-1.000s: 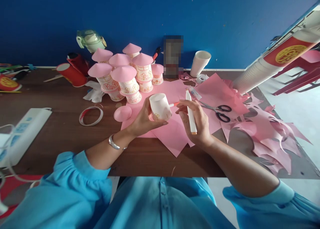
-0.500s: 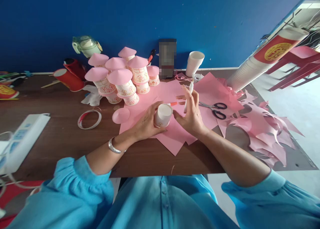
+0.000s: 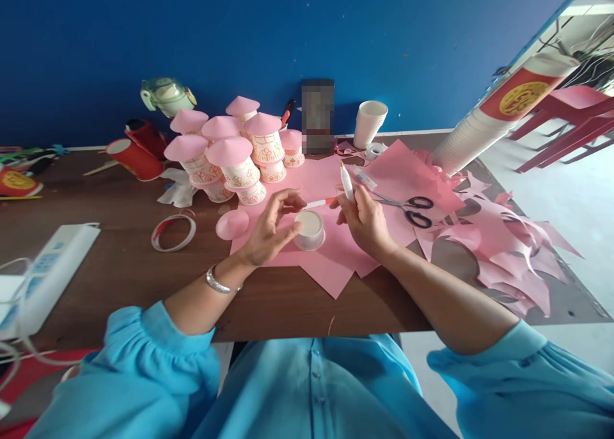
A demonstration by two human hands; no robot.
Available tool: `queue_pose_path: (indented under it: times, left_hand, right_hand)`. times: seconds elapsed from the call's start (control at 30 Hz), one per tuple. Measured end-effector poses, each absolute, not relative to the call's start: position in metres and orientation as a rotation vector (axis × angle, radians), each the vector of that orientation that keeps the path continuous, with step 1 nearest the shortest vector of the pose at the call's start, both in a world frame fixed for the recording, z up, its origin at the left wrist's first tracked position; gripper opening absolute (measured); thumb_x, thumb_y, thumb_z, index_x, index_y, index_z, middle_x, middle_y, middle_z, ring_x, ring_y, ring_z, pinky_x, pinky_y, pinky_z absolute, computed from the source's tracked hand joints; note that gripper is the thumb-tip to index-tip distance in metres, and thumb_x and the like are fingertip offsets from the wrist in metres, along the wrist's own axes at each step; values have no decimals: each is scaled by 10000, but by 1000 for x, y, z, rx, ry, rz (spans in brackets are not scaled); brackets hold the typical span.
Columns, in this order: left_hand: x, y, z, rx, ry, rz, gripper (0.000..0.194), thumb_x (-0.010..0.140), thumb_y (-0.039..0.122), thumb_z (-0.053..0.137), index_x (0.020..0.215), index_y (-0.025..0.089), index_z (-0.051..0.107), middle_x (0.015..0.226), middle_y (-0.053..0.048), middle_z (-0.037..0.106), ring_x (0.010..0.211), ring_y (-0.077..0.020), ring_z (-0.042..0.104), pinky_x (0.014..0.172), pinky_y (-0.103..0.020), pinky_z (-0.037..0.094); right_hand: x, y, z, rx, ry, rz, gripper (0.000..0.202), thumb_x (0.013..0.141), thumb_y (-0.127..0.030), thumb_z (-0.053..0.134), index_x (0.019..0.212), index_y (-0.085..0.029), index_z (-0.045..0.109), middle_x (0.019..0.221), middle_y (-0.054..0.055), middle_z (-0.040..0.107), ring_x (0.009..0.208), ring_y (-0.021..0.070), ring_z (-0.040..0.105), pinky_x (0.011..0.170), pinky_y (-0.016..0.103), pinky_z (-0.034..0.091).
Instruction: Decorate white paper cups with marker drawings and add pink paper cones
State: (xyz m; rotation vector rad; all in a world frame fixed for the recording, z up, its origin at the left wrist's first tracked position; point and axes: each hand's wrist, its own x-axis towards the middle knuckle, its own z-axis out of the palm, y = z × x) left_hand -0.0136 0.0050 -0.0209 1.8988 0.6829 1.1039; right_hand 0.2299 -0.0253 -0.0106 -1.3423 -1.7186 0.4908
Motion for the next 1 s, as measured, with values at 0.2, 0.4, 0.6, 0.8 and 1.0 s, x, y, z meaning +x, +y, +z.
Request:
queue_pose_path:
  times: [0.2,0.4,0.6,0.8,1.0]
  left_hand:
    - [-24,26,-36,2046,1124,1256,329,985,374,682,1257,214,591,1112,-68,692,998,-184,684,863,-331,605]
    - [-26,33,-29,2462,1277,963,286,1040,268,514,1285,176,630,1226,-132,681,1131,-262,661,1021,-454,565]
    - [-13,48,-7,2634,1147,544,156,963,202,606,1030,189,745,1025,-112,698,992,-272,677,883,-406,545]
    - [1,66,11,2444,1275,500,60,808,142,734,813,199,755,875,-72,738,814,-240,682,761,-366,511]
    - [9,66,11,1707,1126,1020,281,829,440,810,940,186,764,939,-72,787,856,-200,718,789,-339,578]
  right_hand:
    - [230,-23,-19,-1458,-1740,294,274,1097,-413,446,1214,-225,608,846,43,717,630,184,610,581,303,388]
    - [231,-14,-28,-1457,-1747,288,211,1070,-373,444,1114,-231,593,900,64,681,716,217,608,626,312,416]
    - [234,-6,-26,-1430,-1777,289,221,1036,-347,500,967,-231,675,993,84,657,834,231,623,722,326,495]
    - [232,-5,-26,-1459,-1784,355,228,1015,-296,531,1041,-228,747,1004,83,665,864,231,649,743,323,514]
    - [233,-9,-21,-1466,-1805,362,305,1056,-346,484,1178,-222,733,943,71,722,786,217,656,689,300,478]
